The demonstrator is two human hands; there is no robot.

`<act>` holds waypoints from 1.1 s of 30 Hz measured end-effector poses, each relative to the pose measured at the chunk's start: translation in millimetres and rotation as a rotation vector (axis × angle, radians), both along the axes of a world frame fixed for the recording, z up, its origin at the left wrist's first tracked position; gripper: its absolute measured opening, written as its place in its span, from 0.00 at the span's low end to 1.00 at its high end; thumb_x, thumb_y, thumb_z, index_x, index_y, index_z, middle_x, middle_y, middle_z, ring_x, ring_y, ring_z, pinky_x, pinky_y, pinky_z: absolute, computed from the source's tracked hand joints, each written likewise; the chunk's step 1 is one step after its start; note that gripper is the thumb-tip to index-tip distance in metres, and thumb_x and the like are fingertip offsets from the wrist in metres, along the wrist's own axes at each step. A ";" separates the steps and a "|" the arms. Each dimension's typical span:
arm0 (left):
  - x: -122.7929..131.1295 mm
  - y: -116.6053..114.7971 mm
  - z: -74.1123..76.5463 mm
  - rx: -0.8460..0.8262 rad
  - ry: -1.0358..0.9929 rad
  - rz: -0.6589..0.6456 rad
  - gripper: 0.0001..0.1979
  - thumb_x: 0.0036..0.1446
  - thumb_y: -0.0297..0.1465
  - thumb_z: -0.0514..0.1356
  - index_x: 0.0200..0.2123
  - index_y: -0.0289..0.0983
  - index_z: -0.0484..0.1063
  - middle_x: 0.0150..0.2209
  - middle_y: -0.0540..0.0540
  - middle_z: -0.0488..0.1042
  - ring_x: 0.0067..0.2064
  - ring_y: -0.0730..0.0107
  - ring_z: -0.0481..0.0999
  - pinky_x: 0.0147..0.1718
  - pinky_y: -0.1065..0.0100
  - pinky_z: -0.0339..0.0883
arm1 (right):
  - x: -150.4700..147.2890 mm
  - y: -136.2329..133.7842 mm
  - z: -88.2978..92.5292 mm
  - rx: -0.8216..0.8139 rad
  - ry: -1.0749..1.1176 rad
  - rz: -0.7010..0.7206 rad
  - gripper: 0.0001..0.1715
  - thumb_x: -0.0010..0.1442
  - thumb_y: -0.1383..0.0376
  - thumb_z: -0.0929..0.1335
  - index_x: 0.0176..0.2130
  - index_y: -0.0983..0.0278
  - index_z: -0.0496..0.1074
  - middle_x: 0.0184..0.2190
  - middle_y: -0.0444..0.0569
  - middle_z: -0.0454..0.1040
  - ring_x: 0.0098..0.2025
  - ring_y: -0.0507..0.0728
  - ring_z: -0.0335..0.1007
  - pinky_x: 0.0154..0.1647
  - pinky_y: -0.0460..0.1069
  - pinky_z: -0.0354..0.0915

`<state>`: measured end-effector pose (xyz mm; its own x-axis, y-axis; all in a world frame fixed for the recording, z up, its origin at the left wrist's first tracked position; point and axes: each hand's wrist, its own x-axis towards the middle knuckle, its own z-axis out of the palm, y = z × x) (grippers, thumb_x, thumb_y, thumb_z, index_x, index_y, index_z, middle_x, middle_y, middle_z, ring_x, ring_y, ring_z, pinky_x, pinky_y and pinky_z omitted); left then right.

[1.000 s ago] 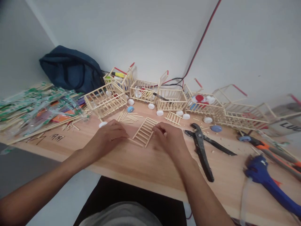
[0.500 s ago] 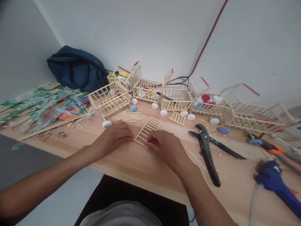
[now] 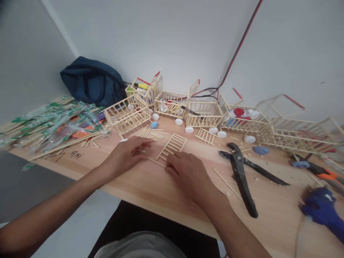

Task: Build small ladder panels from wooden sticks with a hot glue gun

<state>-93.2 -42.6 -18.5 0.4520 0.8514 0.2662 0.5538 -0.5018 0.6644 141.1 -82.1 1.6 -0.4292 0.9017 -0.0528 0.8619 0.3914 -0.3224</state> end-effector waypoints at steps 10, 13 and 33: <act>-4.8 -3.8 0.8 0.151 0.034 -0.011 0.05 0.58 0.23 0.61 0.35 0.37 0.76 0.38 0.46 0.79 0.44 0.64 0.73 0.45 0.62 0.65 | -1.5 -1.8 -1.3 0.007 -0.015 -0.014 0.06 0.64 0.66 0.65 0.33 0.63 0.69 0.32 0.47 0.74 0.35 0.56 0.67 0.36 0.49 0.55; 0.3 -3.1 -0.1 0.164 0.078 -0.032 0.04 0.59 0.25 0.60 0.33 0.37 0.76 0.36 0.46 0.78 0.42 0.64 0.72 0.44 0.61 0.64 | -1.3 -2.3 -2.5 0.023 -0.015 0.002 0.06 0.64 0.66 0.65 0.33 0.63 0.68 0.32 0.48 0.73 0.35 0.56 0.66 0.36 0.49 0.55; -3.6 -0.3 0.2 0.147 0.106 -0.026 0.05 0.60 0.24 0.58 0.35 0.36 0.74 0.38 0.45 0.77 0.44 0.63 0.71 0.45 0.61 0.63 | -7.2 -4.1 -0.4 0.032 -0.076 -0.004 0.06 0.64 0.67 0.64 0.33 0.63 0.67 0.32 0.48 0.74 0.34 0.57 0.66 0.35 0.49 0.53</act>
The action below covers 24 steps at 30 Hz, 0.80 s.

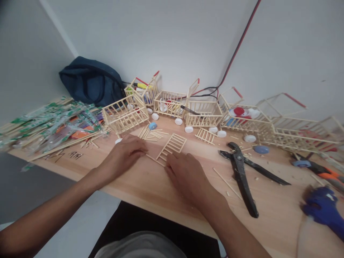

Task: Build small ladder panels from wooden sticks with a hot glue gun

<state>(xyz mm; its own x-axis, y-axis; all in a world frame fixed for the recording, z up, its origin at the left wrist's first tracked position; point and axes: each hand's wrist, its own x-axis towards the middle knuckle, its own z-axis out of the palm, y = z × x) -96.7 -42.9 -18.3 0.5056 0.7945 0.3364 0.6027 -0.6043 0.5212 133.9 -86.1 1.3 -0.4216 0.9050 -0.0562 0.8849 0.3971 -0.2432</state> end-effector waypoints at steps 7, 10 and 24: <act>4.4 2.3 0.3 0.044 0.048 -0.062 0.09 0.62 0.25 0.56 0.31 0.37 0.74 0.34 0.45 0.75 0.42 0.63 0.69 0.43 0.62 0.61 | 0.8 -0.3 2.0 0.008 0.001 0.009 0.07 0.64 0.68 0.63 0.32 0.63 0.67 0.32 0.48 0.75 0.34 0.57 0.66 0.35 0.50 0.53; 5.1 3.7 -1.7 0.038 0.066 -0.066 0.08 0.62 0.25 0.56 0.31 0.37 0.73 0.34 0.45 0.74 0.41 0.63 0.68 0.42 0.62 0.61 | 0.2 0.1 1.7 0.008 -0.005 0.014 0.07 0.64 0.68 0.63 0.32 0.63 0.68 0.32 0.49 0.75 0.34 0.57 0.66 0.35 0.50 0.53; 6.0 -23.0 29.5 -0.407 -0.555 0.180 0.07 0.55 0.33 0.65 0.36 0.37 0.73 0.33 0.49 0.76 0.35 0.69 0.74 0.37 0.67 0.66 | -1.0 -9.1 15.3 -0.057 0.346 -0.080 0.05 0.61 0.67 0.66 0.32 0.62 0.70 0.30 0.44 0.75 0.32 0.54 0.67 0.33 0.47 0.56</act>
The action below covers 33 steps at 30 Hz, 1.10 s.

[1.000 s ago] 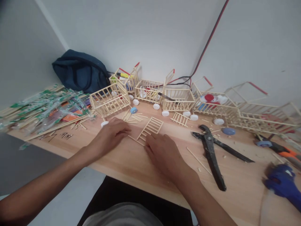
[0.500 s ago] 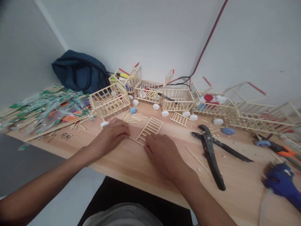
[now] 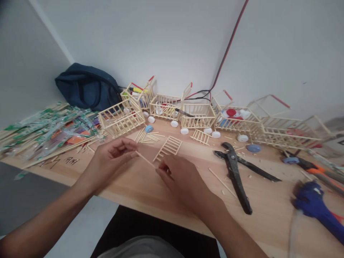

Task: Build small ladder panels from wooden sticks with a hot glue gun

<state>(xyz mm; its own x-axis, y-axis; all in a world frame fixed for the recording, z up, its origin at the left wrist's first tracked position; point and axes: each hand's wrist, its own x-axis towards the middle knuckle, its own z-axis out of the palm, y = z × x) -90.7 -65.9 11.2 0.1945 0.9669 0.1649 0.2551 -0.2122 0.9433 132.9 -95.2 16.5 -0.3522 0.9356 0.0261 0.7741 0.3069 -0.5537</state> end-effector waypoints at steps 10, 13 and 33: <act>35.6 -0.9 -10.9 -0.416 -0.486 -0.253 0.10 0.55 0.37 0.67 0.30 0.34 0.75 0.31 0.48 0.75 0.30 0.77 0.70 0.33 0.72 0.63 | -15.4 -21.1 -1.6 -0.002 0.220 -0.100 0.04 0.58 0.70 0.66 0.31 0.62 0.68 0.27 0.41 0.74 0.29 0.50 0.66 0.32 0.45 0.58; 46.4 0.9 -4.0 -0.488 -0.522 -0.332 0.12 0.58 0.38 0.64 0.30 0.35 0.73 0.28 0.49 0.74 0.27 0.78 0.68 0.29 0.74 0.61 | -6.1 -24.4 0.6 -0.029 0.208 -0.121 0.03 0.58 0.68 0.66 0.32 0.62 0.70 0.28 0.42 0.75 0.29 0.51 0.67 0.32 0.45 0.60; 65.5 28.2 -12.2 -0.555 -0.461 -0.349 0.14 0.53 0.39 0.67 0.33 0.35 0.70 0.23 0.52 0.67 0.24 0.79 0.61 0.23 0.78 0.53 | 164.6 -34.4 -21.1 -0.027 -0.628 -0.440 0.37 0.61 0.49 0.61 0.58 0.73 0.65 0.56 0.70 0.69 0.56 0.72 0.68 0.54 0.61 0.63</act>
<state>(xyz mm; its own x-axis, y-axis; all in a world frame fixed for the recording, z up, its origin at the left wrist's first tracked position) -25.2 -37.7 -1.0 0.5302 0.8273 -0.1855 -0.1801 0.3237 0.9289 297.4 -129.6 -4.5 0.1120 0.9904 -0.0809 0.9935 -0.1101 0.0278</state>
